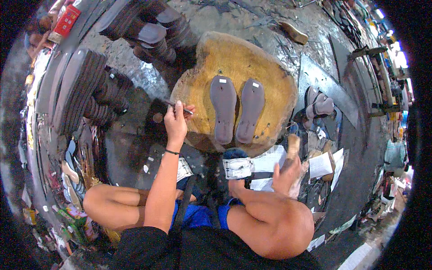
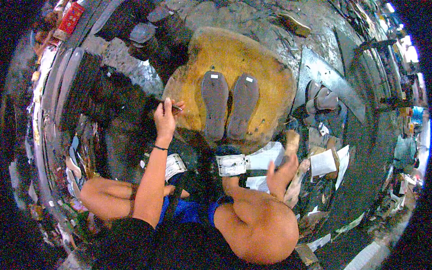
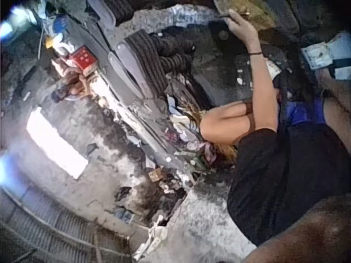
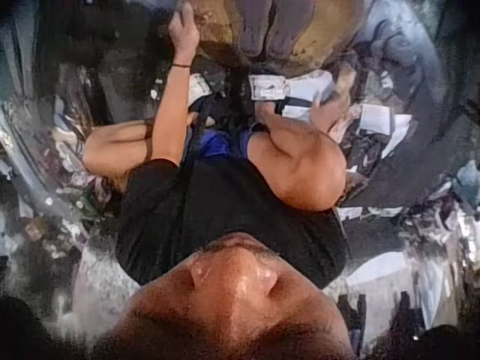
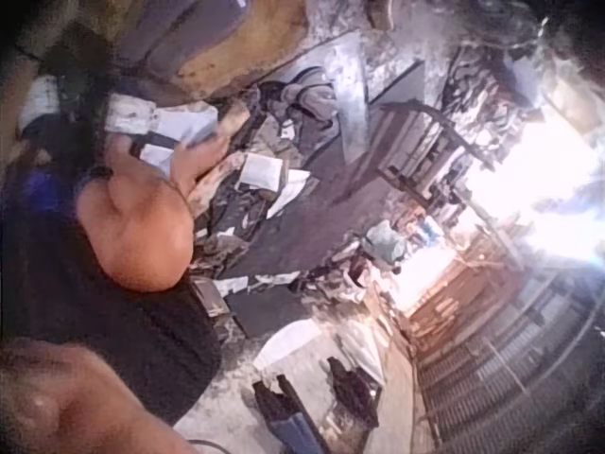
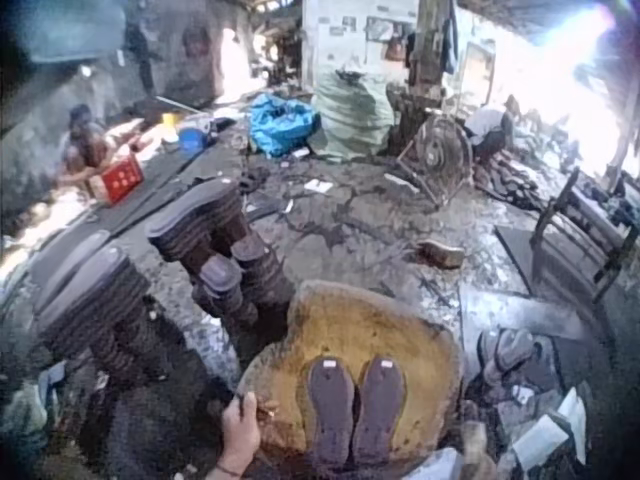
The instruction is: The person sits on the floor and uses a hammer and small metal pins to attach straps to the soles of several sandals. They repeatedly position the pins and strike them with the hammer to secure the components.
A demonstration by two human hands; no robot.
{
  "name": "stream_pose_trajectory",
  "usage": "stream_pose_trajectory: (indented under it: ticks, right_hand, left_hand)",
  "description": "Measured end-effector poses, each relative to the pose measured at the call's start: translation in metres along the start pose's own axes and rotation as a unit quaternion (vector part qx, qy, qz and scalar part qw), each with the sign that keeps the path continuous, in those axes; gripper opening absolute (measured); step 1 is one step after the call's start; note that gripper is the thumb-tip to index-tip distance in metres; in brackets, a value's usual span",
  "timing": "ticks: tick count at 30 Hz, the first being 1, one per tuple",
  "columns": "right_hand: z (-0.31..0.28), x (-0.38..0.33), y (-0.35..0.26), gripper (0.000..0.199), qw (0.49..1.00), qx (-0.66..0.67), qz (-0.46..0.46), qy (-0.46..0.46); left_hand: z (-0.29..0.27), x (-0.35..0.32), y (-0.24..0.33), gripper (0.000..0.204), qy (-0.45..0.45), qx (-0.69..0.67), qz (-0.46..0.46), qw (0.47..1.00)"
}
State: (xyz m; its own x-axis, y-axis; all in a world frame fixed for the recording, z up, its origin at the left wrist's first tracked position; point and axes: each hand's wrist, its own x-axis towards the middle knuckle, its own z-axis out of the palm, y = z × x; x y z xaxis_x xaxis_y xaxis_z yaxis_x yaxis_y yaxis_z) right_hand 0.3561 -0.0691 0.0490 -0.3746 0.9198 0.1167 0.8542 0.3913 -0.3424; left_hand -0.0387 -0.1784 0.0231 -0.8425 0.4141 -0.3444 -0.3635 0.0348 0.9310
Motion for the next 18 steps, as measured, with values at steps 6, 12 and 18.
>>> stream_pose_trajectory:
  ticks: [6,12,18]
  right_hand:
    - [0.053,0.07,-0.138,0.08,0.976,0.097,-0.135,-0.138]
    - [0.052,0.072,-0.148,0.079,0.955,0.187,-0.165,-0.163]
    - [0.073,0.057,-0.177,0.074,0.944,0.152,-0.227,-0.185]
  left_hand:
    - [0.003,-0.023,0.019,0.035,-0.085,-0.15,-0.09,0.981]
    - [0.014,0.069,0.204,0.015,-0.1,0.025,0.294,0.95]
    - [-0.035,0.229,0.327,0.062,0.103,0.647,0.366,0.661]
